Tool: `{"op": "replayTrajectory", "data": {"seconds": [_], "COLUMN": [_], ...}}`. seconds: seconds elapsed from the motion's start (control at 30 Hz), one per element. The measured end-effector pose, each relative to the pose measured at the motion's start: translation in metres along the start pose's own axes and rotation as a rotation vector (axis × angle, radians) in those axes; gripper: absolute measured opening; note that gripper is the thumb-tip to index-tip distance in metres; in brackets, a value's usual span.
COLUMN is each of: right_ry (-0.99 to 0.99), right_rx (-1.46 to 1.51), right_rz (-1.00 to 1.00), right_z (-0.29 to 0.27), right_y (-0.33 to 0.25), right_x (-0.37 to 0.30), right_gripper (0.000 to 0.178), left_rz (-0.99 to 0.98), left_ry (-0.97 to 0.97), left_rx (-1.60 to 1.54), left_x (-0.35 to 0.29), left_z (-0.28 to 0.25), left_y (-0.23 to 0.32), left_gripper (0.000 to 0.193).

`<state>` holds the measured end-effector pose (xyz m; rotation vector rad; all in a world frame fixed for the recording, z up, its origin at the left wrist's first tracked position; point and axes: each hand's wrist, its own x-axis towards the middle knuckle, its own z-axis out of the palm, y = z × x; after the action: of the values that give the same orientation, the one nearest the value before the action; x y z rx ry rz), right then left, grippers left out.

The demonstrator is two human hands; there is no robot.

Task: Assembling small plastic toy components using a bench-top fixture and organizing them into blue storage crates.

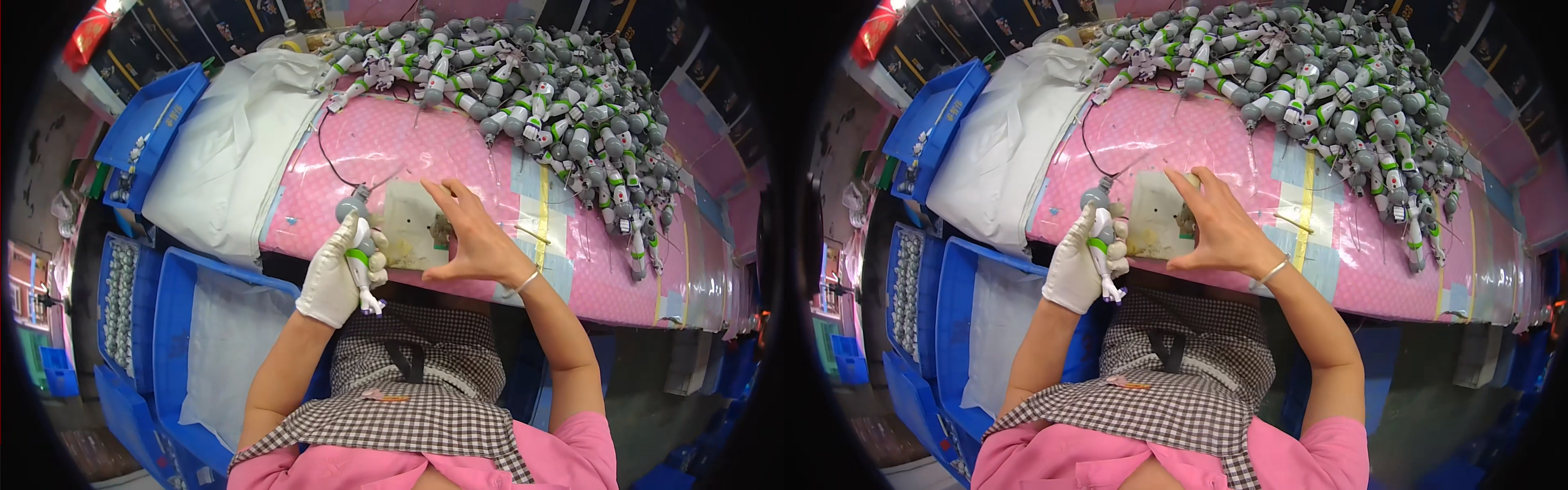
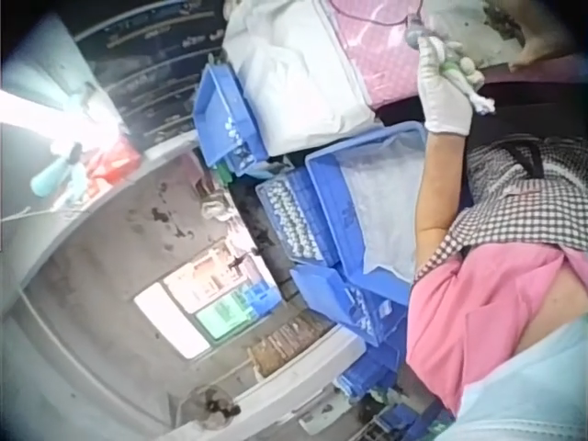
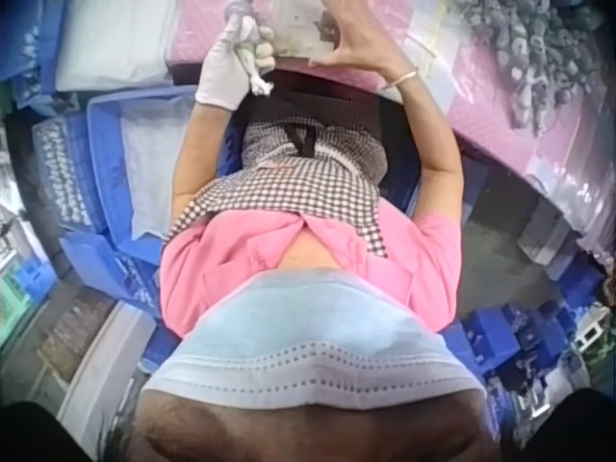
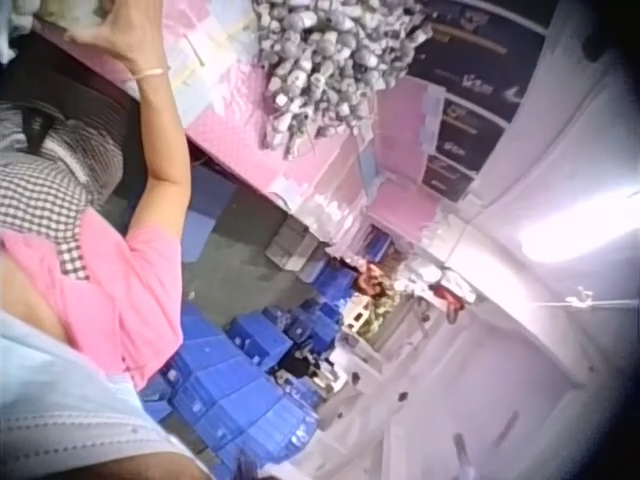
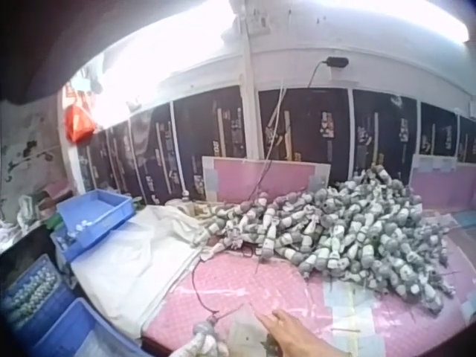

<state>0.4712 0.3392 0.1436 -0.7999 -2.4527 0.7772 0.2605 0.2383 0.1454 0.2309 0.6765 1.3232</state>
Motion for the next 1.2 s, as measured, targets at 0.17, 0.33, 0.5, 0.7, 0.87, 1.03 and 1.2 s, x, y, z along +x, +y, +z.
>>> {"op": "replayTrajectory", "data": {"seconds": [0.17, 0.33, 0.5, 0.7, 0.87, 1.03, 1.2], "right_ry": [0.313, 0.185, 0.291, 0.255, 0.109, -0.007, -0.070], "right_rx": [0.519, 1.249, 1.260, 1.377, 1.615, 1.927, 2.113], "right_rz": [0.318, 0.566, 0.566, 0.619, 0.623, 0.550, 0.492], "right_z": [-0.007, -0.017, -0.015, -0.006, -0.002, 0.005, 0.010], "right_y": [0.009, 0.002, 0.005, 0.013, 0.027, 0.036, 0.041], "right_x": [-0.012, -0.022, -0.030, -0.036, -0.039, -0.039, -0.040], "right_gripper": [0.056, 0.029, 0.028, 0.024, 0.019, 0.021, 0.025], "left_rz": [0.076, 0.133, 0.158, -0.013, -0.272, -0.284, -0.275], "left_ry": [0.039, 0.083, 0.080, 0.113, 0.071, 0.029, 0.009], "left_rx": [0.416, 1.122, 1.286, 1.249, 0.993, 0.903, 0.882], "left_x": [-0.003, -0.013, -0.017, -0.020, -0.019, -0.020, -0.019], "left_z": [0.027, 0.030, 0.023, 0.025, 0.039, 0.040, 0.043], "left_y": [-0.009, -0.032, -0.036, -0.036, -0.032, -0.035, -0.038], "left_gripper": [0.038, 0.035, 0.039, 0.037, 0.028, 0.027, 0.026]}}
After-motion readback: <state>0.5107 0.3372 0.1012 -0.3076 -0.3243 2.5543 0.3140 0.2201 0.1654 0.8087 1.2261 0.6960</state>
